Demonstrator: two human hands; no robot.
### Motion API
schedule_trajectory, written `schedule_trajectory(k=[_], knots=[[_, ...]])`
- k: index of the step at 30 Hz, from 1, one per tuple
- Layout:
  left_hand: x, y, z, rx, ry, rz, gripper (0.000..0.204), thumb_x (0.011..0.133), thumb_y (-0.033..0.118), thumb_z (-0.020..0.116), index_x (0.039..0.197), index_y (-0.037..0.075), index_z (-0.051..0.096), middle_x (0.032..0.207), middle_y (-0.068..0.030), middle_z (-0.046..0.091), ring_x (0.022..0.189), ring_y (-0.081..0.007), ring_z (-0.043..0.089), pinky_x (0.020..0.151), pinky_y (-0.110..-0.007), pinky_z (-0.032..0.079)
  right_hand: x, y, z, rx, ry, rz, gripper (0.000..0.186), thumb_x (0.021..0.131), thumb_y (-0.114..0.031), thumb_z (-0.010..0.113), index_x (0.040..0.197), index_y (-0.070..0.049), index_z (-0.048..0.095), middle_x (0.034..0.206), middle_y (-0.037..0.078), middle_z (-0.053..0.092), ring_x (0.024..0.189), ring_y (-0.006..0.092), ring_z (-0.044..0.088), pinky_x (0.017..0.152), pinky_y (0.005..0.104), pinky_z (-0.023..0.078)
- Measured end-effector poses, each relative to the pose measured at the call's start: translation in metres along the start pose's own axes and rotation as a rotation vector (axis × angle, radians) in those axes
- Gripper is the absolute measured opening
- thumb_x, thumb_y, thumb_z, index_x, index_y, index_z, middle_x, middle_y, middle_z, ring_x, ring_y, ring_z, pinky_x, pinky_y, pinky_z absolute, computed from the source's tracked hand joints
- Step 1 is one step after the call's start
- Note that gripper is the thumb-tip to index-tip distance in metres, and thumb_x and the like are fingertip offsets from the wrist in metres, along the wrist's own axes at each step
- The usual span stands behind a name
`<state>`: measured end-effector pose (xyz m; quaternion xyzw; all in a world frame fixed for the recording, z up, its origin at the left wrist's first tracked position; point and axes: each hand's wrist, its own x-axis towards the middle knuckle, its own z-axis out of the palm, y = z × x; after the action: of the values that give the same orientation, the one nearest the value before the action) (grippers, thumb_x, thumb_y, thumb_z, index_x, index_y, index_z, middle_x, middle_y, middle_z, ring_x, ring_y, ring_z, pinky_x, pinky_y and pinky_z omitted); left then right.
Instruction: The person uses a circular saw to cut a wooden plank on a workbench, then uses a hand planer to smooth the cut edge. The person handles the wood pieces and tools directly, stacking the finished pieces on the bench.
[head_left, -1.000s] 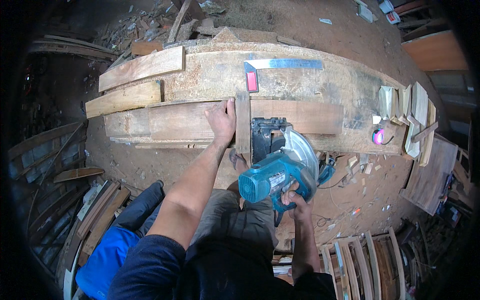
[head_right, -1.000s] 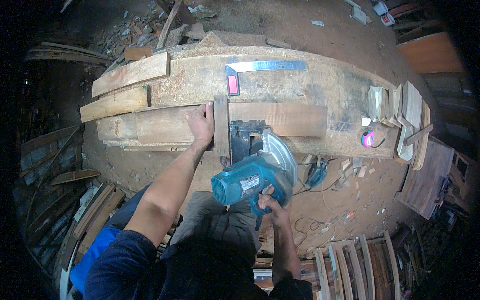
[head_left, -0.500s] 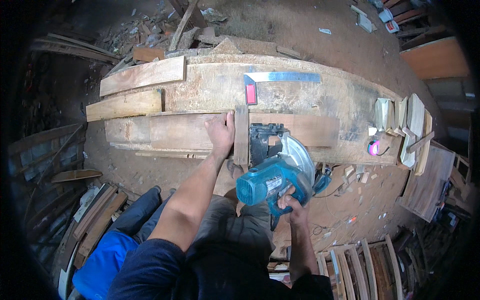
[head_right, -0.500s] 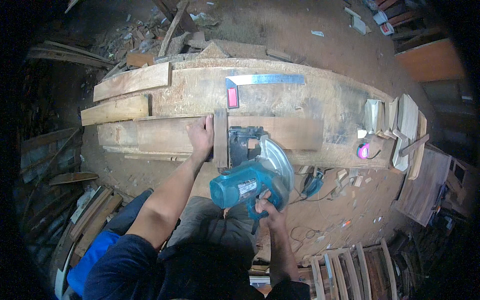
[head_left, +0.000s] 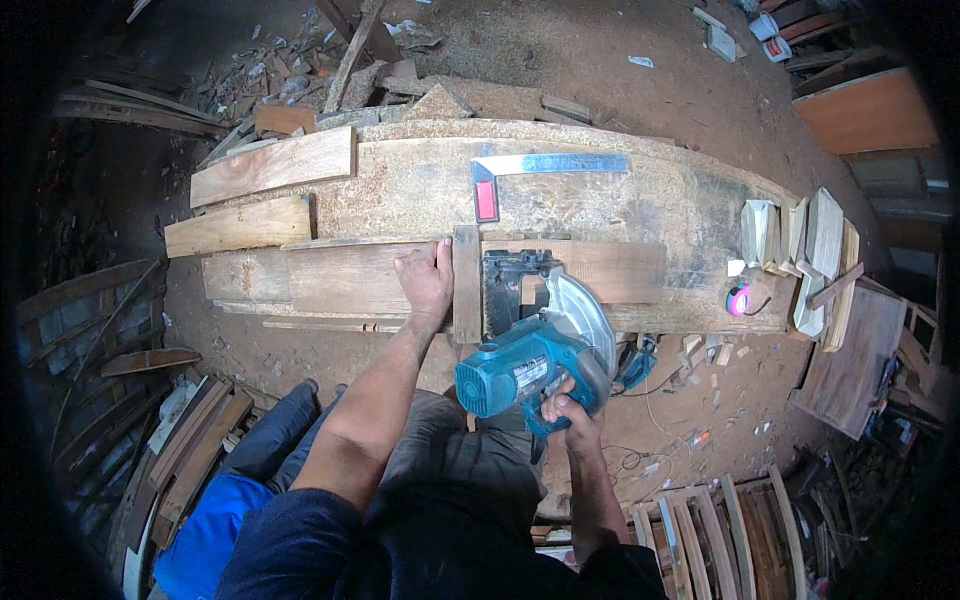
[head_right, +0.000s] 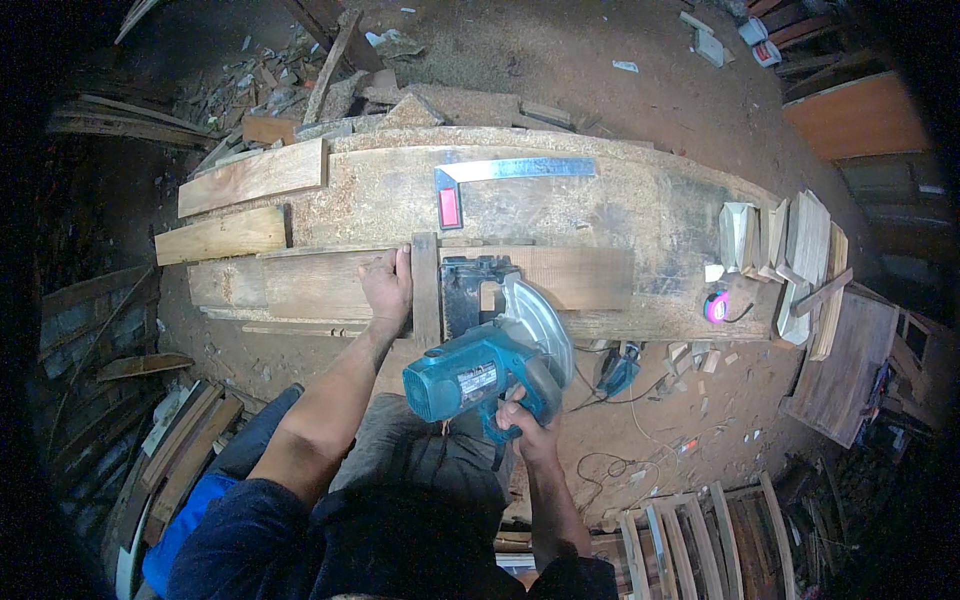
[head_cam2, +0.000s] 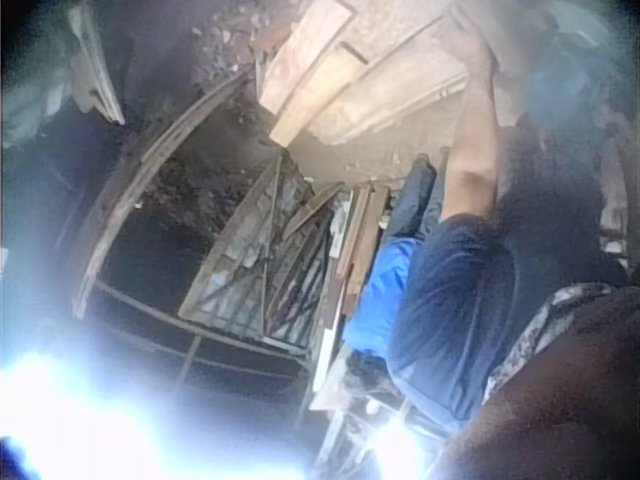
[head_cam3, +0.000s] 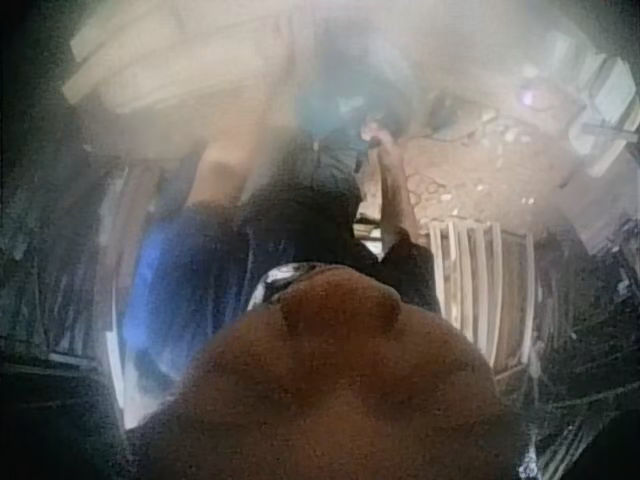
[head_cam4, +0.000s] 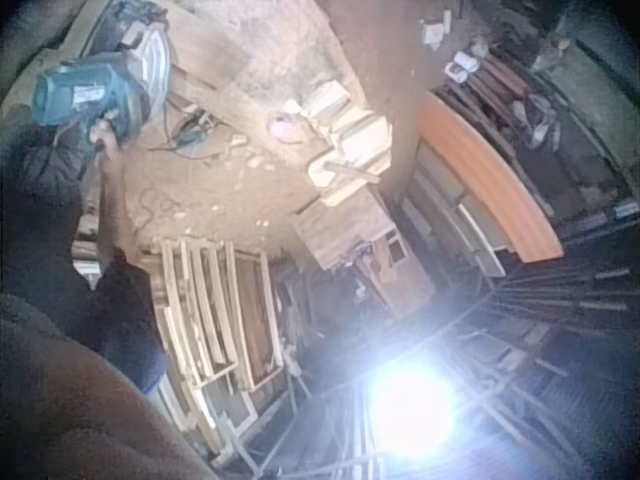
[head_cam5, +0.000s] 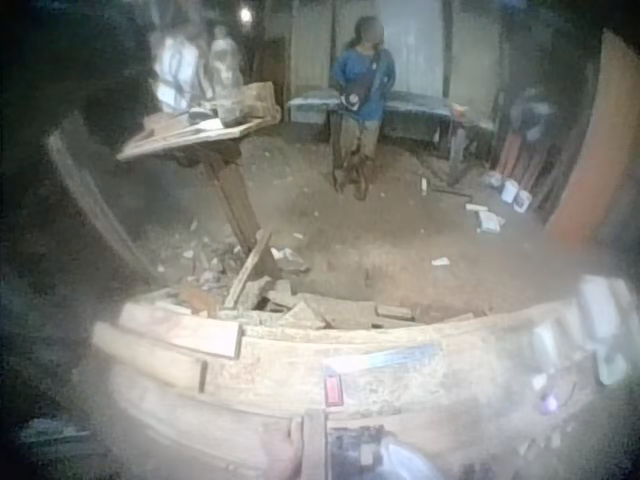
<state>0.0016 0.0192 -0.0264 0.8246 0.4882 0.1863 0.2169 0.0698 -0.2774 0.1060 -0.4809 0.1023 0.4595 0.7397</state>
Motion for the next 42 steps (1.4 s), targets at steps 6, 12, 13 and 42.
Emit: schedule_trajectory(k=[6,12,13,42], knots=[[0.001,-0.001,0.001,-0.002,-0.043,-0.006,0.034,0.1,0.03,0.058,0.074,0.01,0.067,0.065,-0.0139,0.061,0.068,-0.032,0.058,0.075,-0.045,0.035,0.007,-0.008,0.01,-0.018,0.023,-0.006,0.022,0.083,-0.002,0.069,0.1,-0.002,0.056,0.076,0.009,0.057,0.062,0.0192,0.056,0.061,0.0364,0.047],[0.001,0.0,0.002,0.018,-0.02,-0.005,0.034,0.1,0.03,0.059,0.074,0.01,0.067,0.064,-0.0134,0.06,0.067,-0.0309,0.057,0.075,-0.045,0.035,0.016,-0.014,0.019,-0.033,0.046,-0.013,0.022,0.083,-0.005,0.07,0.099,-0.001,0.056,0.074,0.009,0.056,0.06,0.0197,0.055,0.061,0.0371,0.047],[0.001,0.0,0.002,0.025,-0.02,-0.003,0.033,0.1,0.03,0.059,0.074,0.01,0.067,0.064,-0.0134,0.06,0.067,-0.0309,0.057,0.075,-0.045,0.035,0.017,-0.015,0.02,-0.028,0.045,-0.012,0.022,0.083,-0.005,0.07,0.099,-0.001,0.056,0.074,0.008,0.056,0.06,0.0195,0.055,0.061,0.0371,0.047],[-0.008,-0.024,0.017,-0.107,-0.091,-0.133,0.029,0.099,0.026,0.059,0.083,0.005,0.071,0.074,-0.0187,0.065,0.074,-0.0363,0.061,0.075,-0.05,0.043,0.068,-0.037,0.044,-0.025,0.036,-0.002,0.032,0.089,-0.003,0.067,0.12,0.002,0.058,0.078,0.005,0.057,0.062,0.0133,0.054,0.059,0.0309,0.045]])
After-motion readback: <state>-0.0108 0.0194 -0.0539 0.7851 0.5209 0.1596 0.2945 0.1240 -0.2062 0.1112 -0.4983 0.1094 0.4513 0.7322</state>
